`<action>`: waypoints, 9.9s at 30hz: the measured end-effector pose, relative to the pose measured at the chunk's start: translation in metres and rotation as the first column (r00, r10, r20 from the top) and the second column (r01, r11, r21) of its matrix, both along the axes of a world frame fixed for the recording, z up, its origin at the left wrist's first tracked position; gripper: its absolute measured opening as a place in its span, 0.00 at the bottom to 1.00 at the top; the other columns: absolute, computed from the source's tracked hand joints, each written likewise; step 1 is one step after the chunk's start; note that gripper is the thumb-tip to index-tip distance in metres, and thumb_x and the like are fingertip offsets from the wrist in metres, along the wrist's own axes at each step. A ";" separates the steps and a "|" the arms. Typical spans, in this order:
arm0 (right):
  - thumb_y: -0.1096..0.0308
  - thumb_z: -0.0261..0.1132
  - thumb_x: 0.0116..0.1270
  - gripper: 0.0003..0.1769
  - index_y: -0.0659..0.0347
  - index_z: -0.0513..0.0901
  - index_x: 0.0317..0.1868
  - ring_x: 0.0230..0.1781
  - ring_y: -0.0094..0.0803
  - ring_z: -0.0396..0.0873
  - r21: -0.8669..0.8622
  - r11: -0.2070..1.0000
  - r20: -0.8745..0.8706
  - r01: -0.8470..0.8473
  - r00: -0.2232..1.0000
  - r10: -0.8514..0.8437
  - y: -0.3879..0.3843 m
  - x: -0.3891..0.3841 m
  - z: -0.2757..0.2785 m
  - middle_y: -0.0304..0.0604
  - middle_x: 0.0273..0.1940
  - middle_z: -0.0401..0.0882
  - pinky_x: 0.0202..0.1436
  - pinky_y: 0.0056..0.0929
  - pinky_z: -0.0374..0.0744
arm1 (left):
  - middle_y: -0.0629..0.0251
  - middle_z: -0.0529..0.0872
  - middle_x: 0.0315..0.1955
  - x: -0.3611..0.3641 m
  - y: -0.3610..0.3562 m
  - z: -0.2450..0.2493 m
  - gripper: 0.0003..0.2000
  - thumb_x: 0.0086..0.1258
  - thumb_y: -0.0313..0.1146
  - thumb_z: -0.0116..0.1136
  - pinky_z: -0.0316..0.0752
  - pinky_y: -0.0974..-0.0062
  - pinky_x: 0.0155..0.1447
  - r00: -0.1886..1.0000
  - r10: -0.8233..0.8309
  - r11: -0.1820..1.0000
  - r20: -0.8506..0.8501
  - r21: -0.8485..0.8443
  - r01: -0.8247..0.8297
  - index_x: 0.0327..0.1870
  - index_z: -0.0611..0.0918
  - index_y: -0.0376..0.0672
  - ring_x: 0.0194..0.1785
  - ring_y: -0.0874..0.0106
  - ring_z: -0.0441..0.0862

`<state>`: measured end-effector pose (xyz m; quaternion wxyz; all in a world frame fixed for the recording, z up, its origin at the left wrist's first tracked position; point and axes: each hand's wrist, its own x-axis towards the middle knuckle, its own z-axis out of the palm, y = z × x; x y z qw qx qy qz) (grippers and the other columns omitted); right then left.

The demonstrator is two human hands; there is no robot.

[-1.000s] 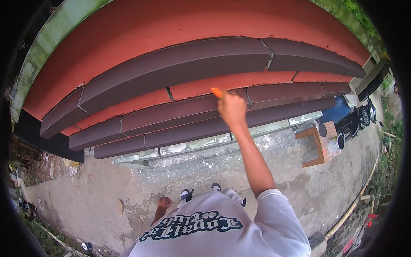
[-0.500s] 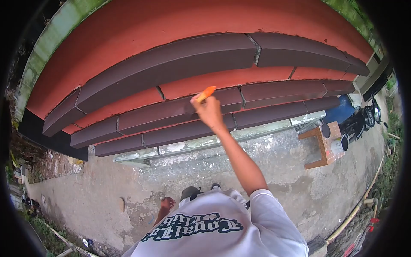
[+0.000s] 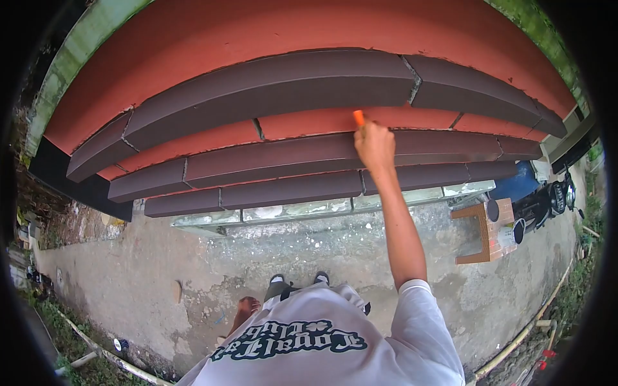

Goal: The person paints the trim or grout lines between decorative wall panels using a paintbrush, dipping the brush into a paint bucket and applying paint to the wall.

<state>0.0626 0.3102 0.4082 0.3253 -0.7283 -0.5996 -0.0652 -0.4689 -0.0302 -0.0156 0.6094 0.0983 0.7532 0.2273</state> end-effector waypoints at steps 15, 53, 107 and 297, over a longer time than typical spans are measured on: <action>0.65 0.69 0.71 0.10 0.62 0.90 0.43 0.41 0.58 0.89 0.089 0.915 -0.414 -0.395 0.821 0.394 0.033 -0.189 -0.003 0.57 0.35 0.90 0.48 0.49 0.86 | 0.61 0.90 0.35 -0.067 0.001 0.022 0.11 0.73 0.38 0.50 0.77 0.66 0.39 0.998 0.055 0.998 -0.024 0.032 -0.054 0.44 0.83 0.44 0.36 0.66 0.89; 0.67 0.67 0.70 0.10 0.61 0.83 0.48 0.39 0.66 0.86 0.058 0.971 -0.094 -0.231 0.967 0.235 0.043 -0.344 -0.009 0.61 0.38 0.87 0.43 0.59 0.83 | 0.55 0.90 0.36 -0.241 -0.014 0.007 0.12 0.66 0.35 0.56 0.81 0.60 0.42 0.994 0.105 0.992 0.010 0.067 -0.105 0.44 0.84 0.39 0.38 0.60 0.89; 0.63 0.73 0.68 0.10 0.61 0.87 0.42 0.37 0.44 0.91 0.167 0.912 -0.660 -0.376 0.644 0.386 0.051 -0.426 -0.043 0.48 0.35 0.91 0.45 0.39 0.85 | 0.59 0.91 0.38 -0.273 -0.005 0.021 0.12 0.71 0.37 0.52 0.79 0.65 0.40 0.997 0.081 0.995 0.012 0.057 -0.081 0.47 0.83 0.43 0.40 0.63 0.90; 0.62 0.70 0.69 0.11 0.63 0.87 0.39 0.39 0.62 0.87 0.004 0.996 -0.153 -0.093 0.984 0.092 0.015 -0.217 -0.002 0.58 0.32 0.88 0.47 0.55 0.84 | 0.59 0.90 0.40 -0.185 0.023 0.019 0.11 0.71 0.36 0.54 0.78 0.61 0.46 0.996 -0.063 0.998 0.061 0.030 0.061 0.47 0.83 0.42 0.43 0.62 0.89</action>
